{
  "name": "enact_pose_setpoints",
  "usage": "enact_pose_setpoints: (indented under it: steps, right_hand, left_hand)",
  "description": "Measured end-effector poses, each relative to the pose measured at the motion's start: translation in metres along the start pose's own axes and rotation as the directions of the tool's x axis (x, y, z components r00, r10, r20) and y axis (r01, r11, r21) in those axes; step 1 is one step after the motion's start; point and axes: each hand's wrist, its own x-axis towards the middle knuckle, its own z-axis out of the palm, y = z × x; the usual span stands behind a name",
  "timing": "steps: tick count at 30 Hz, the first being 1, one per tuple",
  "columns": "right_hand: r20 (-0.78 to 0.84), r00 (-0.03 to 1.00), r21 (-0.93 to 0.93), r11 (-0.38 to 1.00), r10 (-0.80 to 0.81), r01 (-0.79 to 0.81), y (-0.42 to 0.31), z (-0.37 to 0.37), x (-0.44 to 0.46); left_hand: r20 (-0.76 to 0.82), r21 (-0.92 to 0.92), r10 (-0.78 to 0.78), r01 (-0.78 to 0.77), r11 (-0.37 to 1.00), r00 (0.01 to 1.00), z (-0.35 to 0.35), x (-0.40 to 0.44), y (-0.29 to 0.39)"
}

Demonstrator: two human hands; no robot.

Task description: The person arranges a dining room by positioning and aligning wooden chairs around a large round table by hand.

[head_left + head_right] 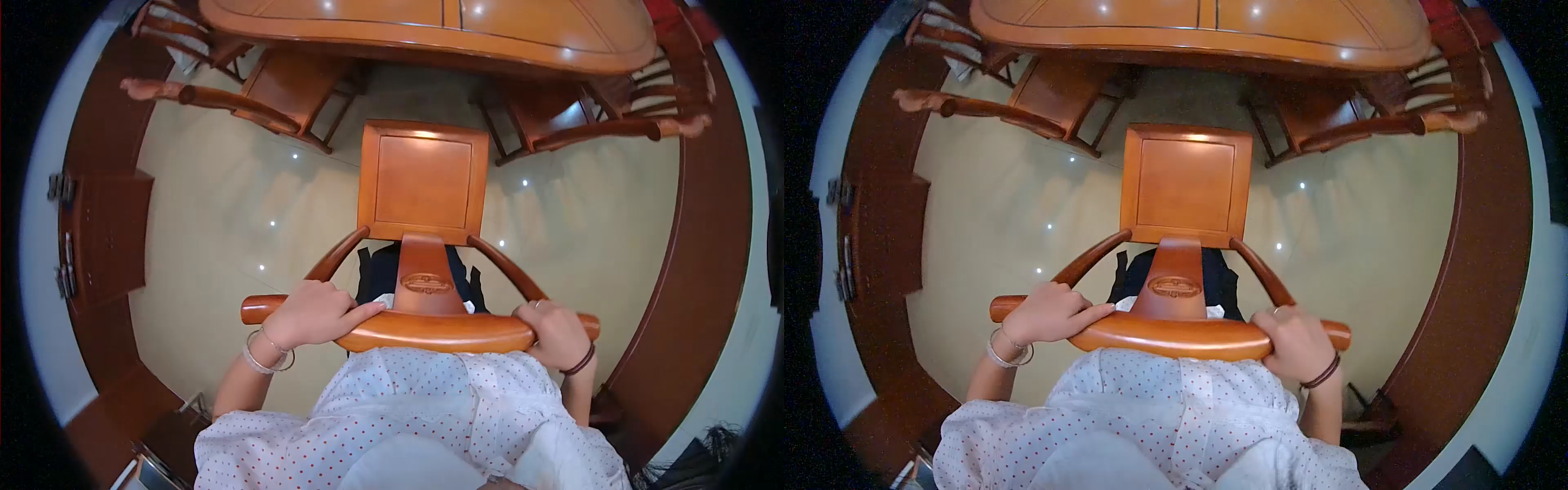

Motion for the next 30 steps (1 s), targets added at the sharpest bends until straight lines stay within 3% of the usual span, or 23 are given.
enact_pose_setpoints:
  steps: [4, 6, 15, 23, 27, 30]
  right_hand:
    - [-0.075, 0.995, -0.028, 0.997, 0.070, -0.073, -0.005, -0.006, 0.006]
    - [-0.107, 0.991, -0.010, 0.997, 0.079, -0.080, -0.006, -0.009, 0.009]
    - [-0.132, 0.989, -0.063, 0.995, 0.071, -0.079, 0.002, -0.040, 0.061]
    - [-0.102, 0.993, -0.073, 0.995, 0.056, -0.063, 0.026, -0.116, 0.158]
    - [-0.085, 0.995, -0.077, 0.995, 0.053, -0.060, 0.033, -0.149, 0.197]
    - [-0.039, 0.996, -0.075, 0.994, 0.080, -0.082, 0.045, -0.163, 0.220]
  left_hand:
    - [0.019, 0.049, 0.002, -0.003, 0.999, 1.000, -0.029, 0.004, 0.002]
    - [-0.076, 0.065, 0.067, -0.062, 0.996, 0.995, -0.038, 0.007, 0.001]
    - [-0.239, 0.105, 0.109, -0.086, 0.991, 0.965, -0.077, 0.037, -0.024]
    - [-0.271, 0.106, 0.097, -0.071, 0.992, 0.958, -0.170, 0.103, -0.053]
    - [-0.185, 0.057, 0.071, -0.061, 0.997, 0.980, -0.217, 0.134, -0.061]
    - [-0.252, 0.066, 0.094, -0.080, 0.995, 0.963, -0.240, 0.158, -0.071]
